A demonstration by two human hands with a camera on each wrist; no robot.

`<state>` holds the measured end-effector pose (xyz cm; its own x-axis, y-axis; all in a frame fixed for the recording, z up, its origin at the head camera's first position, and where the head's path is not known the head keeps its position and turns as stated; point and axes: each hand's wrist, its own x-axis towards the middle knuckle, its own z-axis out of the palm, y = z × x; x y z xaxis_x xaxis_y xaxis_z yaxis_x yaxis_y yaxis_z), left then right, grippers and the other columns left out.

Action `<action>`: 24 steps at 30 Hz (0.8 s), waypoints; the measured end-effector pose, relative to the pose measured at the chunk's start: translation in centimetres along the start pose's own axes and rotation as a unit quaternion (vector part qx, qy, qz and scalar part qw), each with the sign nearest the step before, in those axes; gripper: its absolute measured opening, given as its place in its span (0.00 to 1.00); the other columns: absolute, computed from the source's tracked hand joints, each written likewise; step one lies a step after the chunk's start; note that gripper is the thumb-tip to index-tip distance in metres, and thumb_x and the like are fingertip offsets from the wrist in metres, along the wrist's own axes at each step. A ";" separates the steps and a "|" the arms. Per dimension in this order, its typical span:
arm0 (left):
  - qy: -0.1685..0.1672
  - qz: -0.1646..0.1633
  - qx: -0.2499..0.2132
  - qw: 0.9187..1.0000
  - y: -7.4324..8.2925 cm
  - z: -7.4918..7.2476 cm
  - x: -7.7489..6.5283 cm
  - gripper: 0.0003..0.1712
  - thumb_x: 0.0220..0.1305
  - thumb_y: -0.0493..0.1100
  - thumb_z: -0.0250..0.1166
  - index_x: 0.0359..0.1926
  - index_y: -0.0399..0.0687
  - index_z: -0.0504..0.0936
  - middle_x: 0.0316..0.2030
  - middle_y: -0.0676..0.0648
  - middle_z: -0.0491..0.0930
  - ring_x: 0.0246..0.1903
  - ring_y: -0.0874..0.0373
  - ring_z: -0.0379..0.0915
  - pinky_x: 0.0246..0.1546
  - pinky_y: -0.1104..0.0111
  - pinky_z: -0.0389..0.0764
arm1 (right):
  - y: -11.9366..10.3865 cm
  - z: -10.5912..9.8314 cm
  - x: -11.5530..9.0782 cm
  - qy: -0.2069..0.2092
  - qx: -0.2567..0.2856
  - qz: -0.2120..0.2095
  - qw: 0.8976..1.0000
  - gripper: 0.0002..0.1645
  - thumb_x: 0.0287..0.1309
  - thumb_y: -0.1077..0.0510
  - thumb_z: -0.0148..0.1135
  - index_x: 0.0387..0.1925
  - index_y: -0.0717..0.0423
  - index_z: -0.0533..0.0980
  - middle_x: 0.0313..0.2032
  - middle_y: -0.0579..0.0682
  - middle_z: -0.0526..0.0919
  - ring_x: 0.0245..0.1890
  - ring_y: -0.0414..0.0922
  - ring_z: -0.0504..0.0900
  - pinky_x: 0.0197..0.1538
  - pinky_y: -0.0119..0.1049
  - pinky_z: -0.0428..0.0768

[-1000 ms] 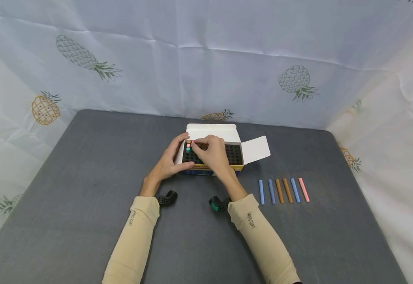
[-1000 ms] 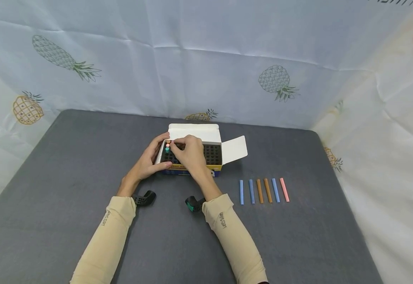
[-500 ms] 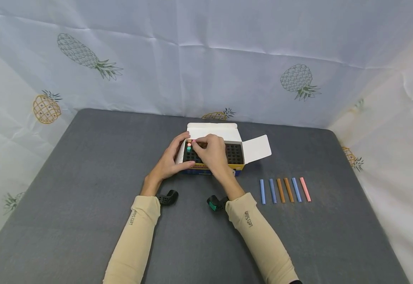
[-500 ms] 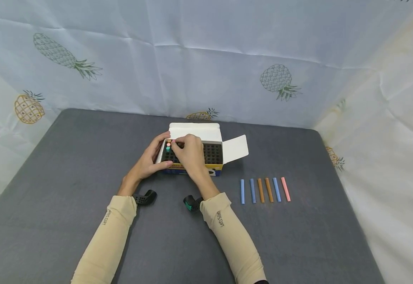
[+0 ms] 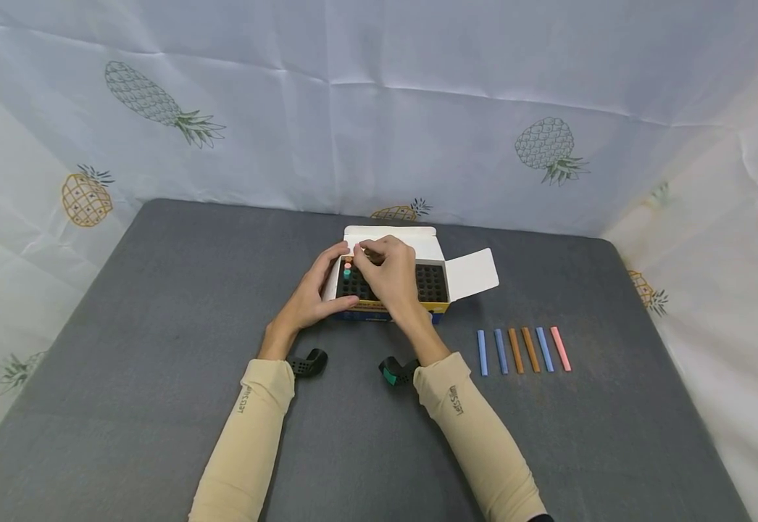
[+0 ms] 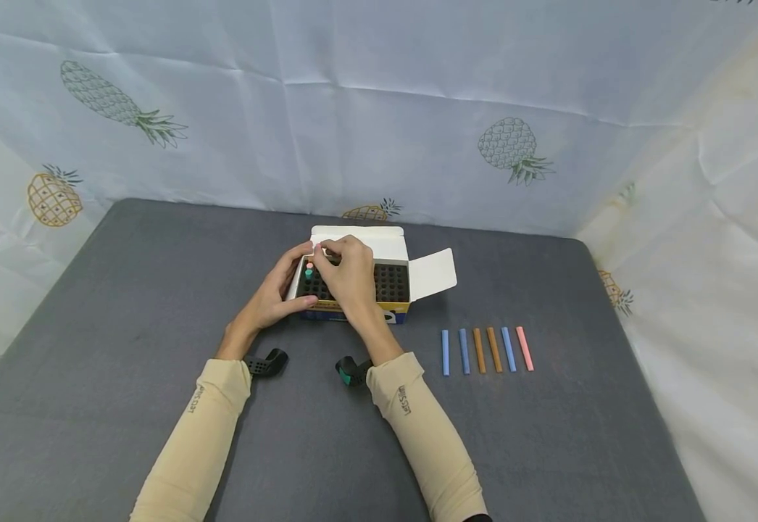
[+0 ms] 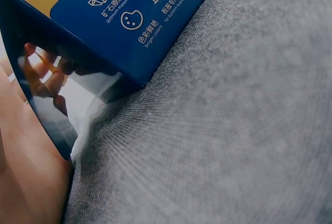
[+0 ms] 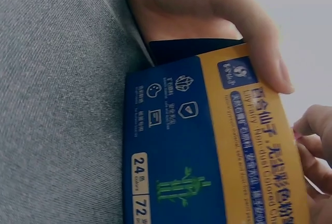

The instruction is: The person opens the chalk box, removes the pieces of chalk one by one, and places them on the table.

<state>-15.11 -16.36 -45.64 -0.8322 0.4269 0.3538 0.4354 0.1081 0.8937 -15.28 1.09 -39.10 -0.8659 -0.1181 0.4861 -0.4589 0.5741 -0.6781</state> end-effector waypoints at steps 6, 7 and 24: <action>0.000 -0.005 0.006 1.000 -0.6 0.0 0.0 0.53 0.57 0.25 0.69 0.79 0.37 0.52 0.78 0.34 0.52 0.70 0.40 0.61 0.68 0.45 0.65 | 0.3 0.1 0.0 -0.011 0.017 0.011 1.000 0.12 0.66 0.60 0.67 0.44 0.65 0.88 0.34 0.62 0.86 0.31 0.53 0.87 0.39 0.42 0.86; 0.001 -0.004 0.006 1.000 -0.8 -0.1 0.0 0.53 0.58 0.26 0.70 0.80 0.39 0.52 0.78 0.36 0.53 0.70 0.41 0.62 0.68 0.45 0.65 | 0.3 0.1 0.0 -0.013 0.018 0.012 1.000 0.12 0.66 0.60 0.67 0.45 0.65 0.88 0.34 0.62 0.86 0.32 0.53 0.87 0.39 0.42 0.86; 0.003 -0.005 0.004 1.000 -0.8 -0.3 -0.1 0.55 0.56 0.27 0.72 0.80 0.40 0.52 0.78 0.36 0.53 0.68 0.40 0.63 0.66 0.45 0.68 | -1.1 -1.8 0.8 0.044 0.065 -0.016 0.997 0.11 0.63 0.60 0.69 0.41 0.65 0.88 0.36 0.62 0.85 0.39 0.55 0.86 0.47 0.43 0.85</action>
<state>-15.50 -16.79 -46.31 -0.8387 0.4208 0.3456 0.4292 0.1202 0.8952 -15.11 1.77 -36.97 -0.8327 -0.0601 0.5504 -0.5124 0.4605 -0.7248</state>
